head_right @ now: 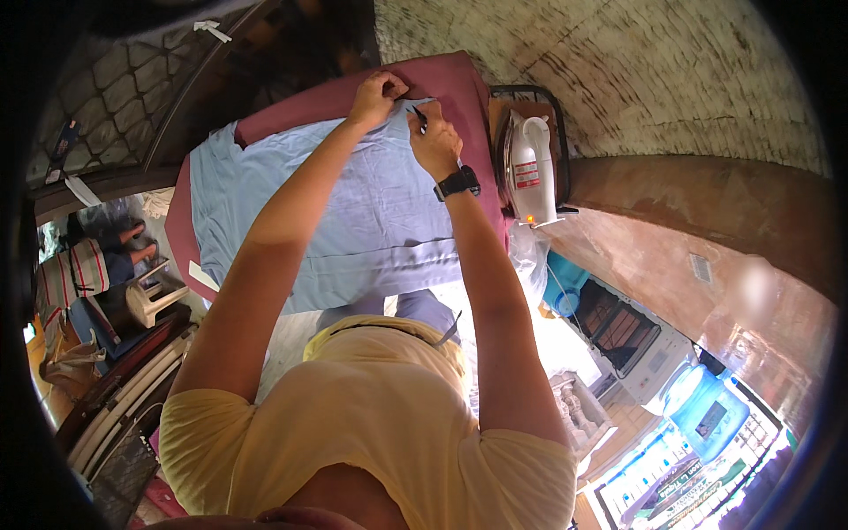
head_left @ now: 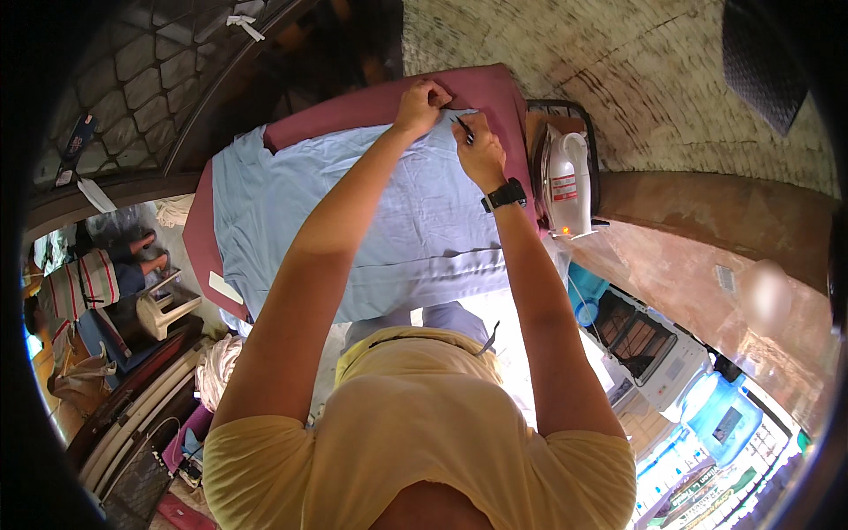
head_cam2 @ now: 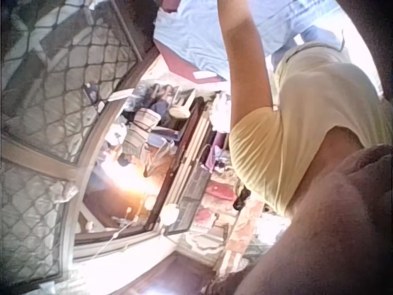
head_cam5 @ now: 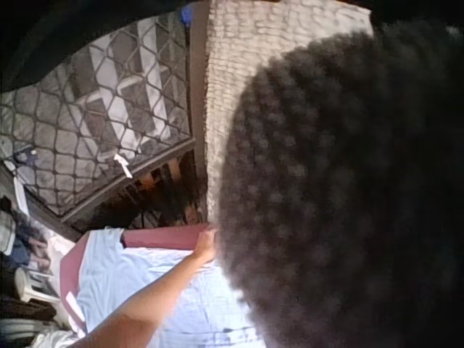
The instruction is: The person irons a blue shirt on a pink ironing board using a steam iron. The person adjusts the garment, irons the body and sleeves, and marks a section of the shirt with a pen.
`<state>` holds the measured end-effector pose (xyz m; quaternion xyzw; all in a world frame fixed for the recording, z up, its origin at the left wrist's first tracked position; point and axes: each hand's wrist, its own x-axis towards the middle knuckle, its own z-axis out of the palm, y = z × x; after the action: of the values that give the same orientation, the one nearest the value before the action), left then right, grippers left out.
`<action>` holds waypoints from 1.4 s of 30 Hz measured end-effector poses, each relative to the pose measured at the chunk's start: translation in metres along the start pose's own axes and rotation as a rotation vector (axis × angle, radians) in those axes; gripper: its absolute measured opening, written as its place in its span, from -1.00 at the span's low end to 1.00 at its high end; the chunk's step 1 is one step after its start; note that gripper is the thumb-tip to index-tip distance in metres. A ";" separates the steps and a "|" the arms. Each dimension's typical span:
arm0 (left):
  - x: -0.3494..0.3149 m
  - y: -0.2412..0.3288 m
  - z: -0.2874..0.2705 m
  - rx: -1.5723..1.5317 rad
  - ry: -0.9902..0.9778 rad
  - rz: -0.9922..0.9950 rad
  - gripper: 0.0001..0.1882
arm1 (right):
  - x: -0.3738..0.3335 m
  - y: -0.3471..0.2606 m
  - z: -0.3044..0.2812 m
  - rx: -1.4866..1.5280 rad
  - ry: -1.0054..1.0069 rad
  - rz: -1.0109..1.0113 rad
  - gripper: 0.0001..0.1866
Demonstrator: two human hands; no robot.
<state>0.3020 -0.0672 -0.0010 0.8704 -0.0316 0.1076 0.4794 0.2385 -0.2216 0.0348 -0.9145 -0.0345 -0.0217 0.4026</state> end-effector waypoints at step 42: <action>0.003 0.027 -0.021 -0.163 -0.166 -0.256 -0.79 | 0.025 -0.015 0.011 -0.111 0.069 -0.013 -0.89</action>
<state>0.2979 -0.0636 0.0326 0.8315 0.0316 -0.0294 0.5538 0.2620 -0.2020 0.0400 -0.9339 -0.0255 -0.0577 0.3519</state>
